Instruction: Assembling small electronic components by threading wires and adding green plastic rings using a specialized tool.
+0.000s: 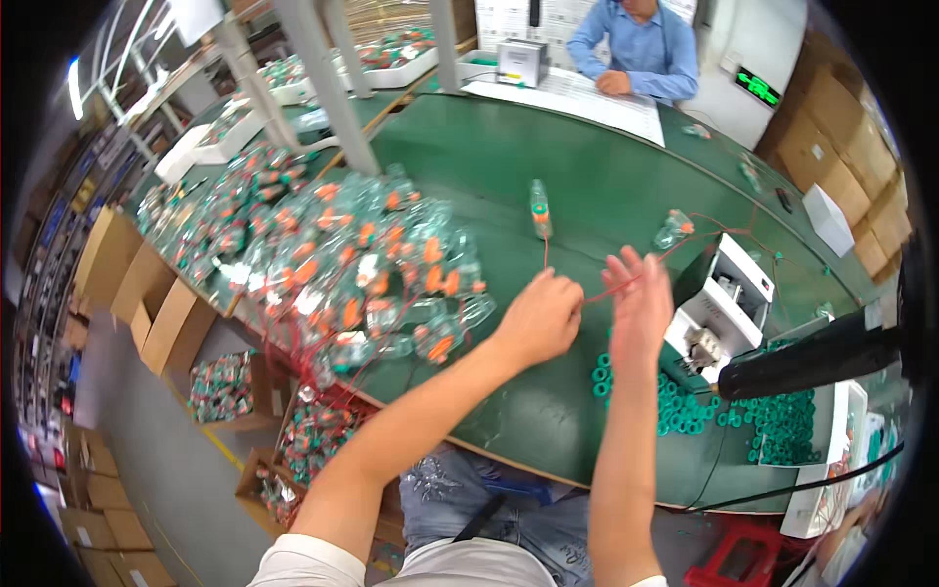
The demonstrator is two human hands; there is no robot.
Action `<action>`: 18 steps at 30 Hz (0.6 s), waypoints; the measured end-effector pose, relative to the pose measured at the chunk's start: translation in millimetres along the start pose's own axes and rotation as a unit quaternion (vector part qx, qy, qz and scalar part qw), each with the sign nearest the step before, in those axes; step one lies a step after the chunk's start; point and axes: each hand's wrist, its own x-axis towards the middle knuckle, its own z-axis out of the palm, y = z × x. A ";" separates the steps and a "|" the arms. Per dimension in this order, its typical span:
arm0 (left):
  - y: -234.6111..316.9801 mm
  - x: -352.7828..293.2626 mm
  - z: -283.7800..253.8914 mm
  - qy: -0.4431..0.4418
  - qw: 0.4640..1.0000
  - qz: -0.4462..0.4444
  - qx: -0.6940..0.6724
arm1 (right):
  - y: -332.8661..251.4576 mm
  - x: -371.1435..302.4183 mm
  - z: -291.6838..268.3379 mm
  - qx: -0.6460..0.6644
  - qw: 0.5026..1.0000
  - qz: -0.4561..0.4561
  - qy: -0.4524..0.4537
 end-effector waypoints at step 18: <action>84.5 20.0 -176.1 0.132 0.857 -0.296 -0.400 | 7.1 -165.6 -22.8 -0.382 0.812 -0.025 -0.440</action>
